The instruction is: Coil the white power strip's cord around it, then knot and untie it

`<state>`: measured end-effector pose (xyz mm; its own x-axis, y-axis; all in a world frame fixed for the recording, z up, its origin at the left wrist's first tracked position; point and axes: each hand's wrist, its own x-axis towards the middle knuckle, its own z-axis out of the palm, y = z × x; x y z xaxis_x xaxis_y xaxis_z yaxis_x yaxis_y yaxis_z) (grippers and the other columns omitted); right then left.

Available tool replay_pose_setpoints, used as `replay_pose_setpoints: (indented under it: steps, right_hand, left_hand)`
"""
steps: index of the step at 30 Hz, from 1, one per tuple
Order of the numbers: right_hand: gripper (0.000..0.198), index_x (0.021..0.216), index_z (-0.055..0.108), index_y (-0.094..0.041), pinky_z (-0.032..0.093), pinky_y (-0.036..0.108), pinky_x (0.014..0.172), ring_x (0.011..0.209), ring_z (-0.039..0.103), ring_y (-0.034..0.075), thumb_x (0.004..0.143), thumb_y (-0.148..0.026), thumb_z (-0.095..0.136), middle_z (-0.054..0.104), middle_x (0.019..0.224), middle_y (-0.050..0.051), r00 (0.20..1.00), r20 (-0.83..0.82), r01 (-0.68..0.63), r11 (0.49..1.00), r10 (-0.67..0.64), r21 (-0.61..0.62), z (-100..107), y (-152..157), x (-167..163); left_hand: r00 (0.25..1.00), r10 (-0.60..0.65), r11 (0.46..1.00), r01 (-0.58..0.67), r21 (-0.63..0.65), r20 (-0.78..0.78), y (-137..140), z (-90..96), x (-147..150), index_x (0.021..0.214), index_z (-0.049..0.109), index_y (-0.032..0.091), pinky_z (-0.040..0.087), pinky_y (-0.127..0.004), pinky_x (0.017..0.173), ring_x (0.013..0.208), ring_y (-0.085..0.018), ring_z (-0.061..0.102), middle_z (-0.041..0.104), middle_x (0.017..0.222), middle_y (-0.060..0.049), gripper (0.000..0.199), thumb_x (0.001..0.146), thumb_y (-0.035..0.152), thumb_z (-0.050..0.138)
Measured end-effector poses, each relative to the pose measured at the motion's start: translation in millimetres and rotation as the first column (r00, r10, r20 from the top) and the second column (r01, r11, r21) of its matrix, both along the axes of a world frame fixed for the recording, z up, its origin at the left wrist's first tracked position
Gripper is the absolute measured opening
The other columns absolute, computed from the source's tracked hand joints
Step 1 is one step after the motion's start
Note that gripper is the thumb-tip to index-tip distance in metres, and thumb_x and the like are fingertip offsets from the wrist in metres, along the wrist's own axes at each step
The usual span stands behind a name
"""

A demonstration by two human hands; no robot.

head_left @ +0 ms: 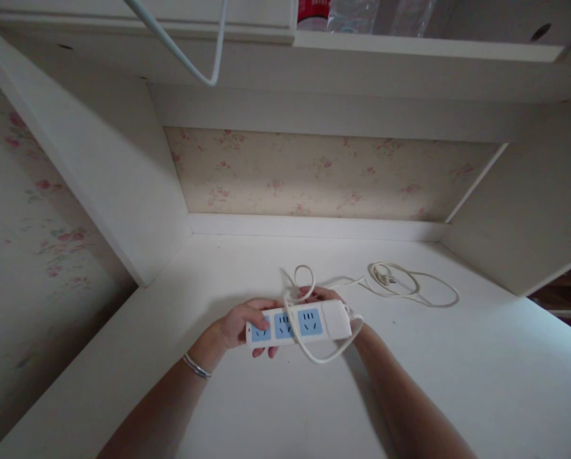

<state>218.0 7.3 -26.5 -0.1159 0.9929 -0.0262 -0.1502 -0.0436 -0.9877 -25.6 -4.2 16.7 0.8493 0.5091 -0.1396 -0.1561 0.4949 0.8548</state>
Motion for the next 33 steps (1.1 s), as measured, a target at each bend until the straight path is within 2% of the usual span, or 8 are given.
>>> replay_pose_setpoints:
  steps: [5,12,14,17,21,26,30,33]
  right_hand:
    - [0.034,0.099,0.066,-0.021,0.047,0.035,0.091,0.094,0.061,0.016,0.070,-0.038,0.070,0.066,0.101,0.003,0.938,-0.104,0.343,0.926,-0.330,0.160,-1.8,22.5,23.3]
    - [0.037,0.101,0.062,-0.018,0.052,0.031,0.087,0.088,0.064,0.013,0.066,-0.023,0.072,0.066,0.093,0.003,0.634,-0.447,0.741,0.662,-0.631,0.117,7.1,33.5,66.4]
    - [0.036,0.101,0.060,-0.016,0.053,0.028,0.085,0.085,0.065,0.012,0.067,-0.017,0.070,0.065,0.089,0.003,0.573,-0.480,0.780,0.621,-0.664,0.072,7.6,34.3,84.8]
    - [0.031,0.100,0.057,-0.015,0.055,0.025,0.081,0.080,0.066,0.011,0.070,-0.010,0.063,0.065,0.085,0.003,0.522,-0.468,0.808,0.589,-0.713,0.003,3.4,35.4,120.9]
    - [0.030,0.109,0.049,-0.018,0.058,0.025,0.070,0.073,0.067,0.012,0.080,-0.009,0.048,0.065,0.078,0.002,0.483,-0.379,0.821,0.558,-0.789,-0.116,-5.1,35.8,166.1]
    - [0.047,0.120,0.046,-0.024,0.058,0.028,0.066,0.068,0.067,0.014,0.076,-0.019,0.062,0.066,0.096,0.003,0.737,-0.056,0.662,0.736,-0.673,-0.140,-3.2,16.8,166.9]
    - [0.046,0.117,0.054,-0.019,0.056,0.032,0.075,0.076,0.067,0.017,0.075,-0.033,0.067,0.060,0.117,0.010,0.934,0.200,0.334,0.919,-0.294,-0.210,2.4,-12.0,128.4]
    - [0.052,0.124,0.051,-0.017,0.051,0.033,0.084,0.087,0.064,0.018,0.079,-0.040,0.063,0.062,0.113,0.010,0.929,0.368,0.098,0.980,-0.029,-0.171,5.5,-31.5,94.7]
  left_hand:
    - [0.947,-0.054,0.994,0.081,0.074,-0.318,0.0,11.6,-6.2,0.110,0.063,0.013,0.042,-0.018,0.033,0.053,-0.018,0.063,0.068,0.080,-0.010,0.050,0.061,0.011,0.056]
    - [0.852,0.366,0.923,-0.281,0.263,-0.373,18.2,26.3,-42.7,0.111,0.062,0.011,0.041,-0.019,0.034,0.058,-0.019,0.064,0.068,0.079,-0.011,0.042,0.070,0.019,0.060]
    - [0.764,0.567,0.821,-0.492,0.290,-0.309,26.2,28.2,-62.1,0.109,0.061,0.010,0.044,-0.020,0.037,0.059,-0.020,0.065,0.068,0.081,-0.012,0.041,0.070,0.019,0.062]
    - [0.481,0.853,0.516,-0.836,0.186,-0.203,38.5,26.5,-92.6,0.102,0.060,0.009,0.049,-0.021,0.043,0.066,-0.022,0.067,0.067,0.089,-0.013,0.034,0.069,0.015,0.062]
    - [0.232,0.963,0.242,-0.968,0.061,-0.138,51.5,15.9,-122.3,0.099,0.058,0.010,0.051,-0.021,0.045,0.068,-0.021,0.068,0.066,0.091,-0.013,0.029,0.070,0.012,0.059]
    - [0.204,0.955,0.233,-0.965,0.121,-0.214,64.3,-5.8,-132.0,0.093,0.058,0.010,0.051,-0.023,0.045,0.064,-0.022,0.069,0.065,0.089,-0.013,0.024,0.069,0.010,0.061]
    - [0.162,0.966,0.199,-0.964,0.176,-0.201,72.7,-16.2,-132.7,0.090,0.057,0.011,0.054,-0.027,0.050,0.066,-0.022,0.068,0.065,0.092,-0.011,0.020,0.070,0.013,0.061]
    - [0.097,0.972,0.151,-0.956,0.252,-0.213,76.7,-19.3,-133.5,0.090,0.057,0.014,0.054,-0.028,0.053,0.066,-0.020,0.068,0.064,0.093,-0.009,0.020,0.071,0.017,0.061]
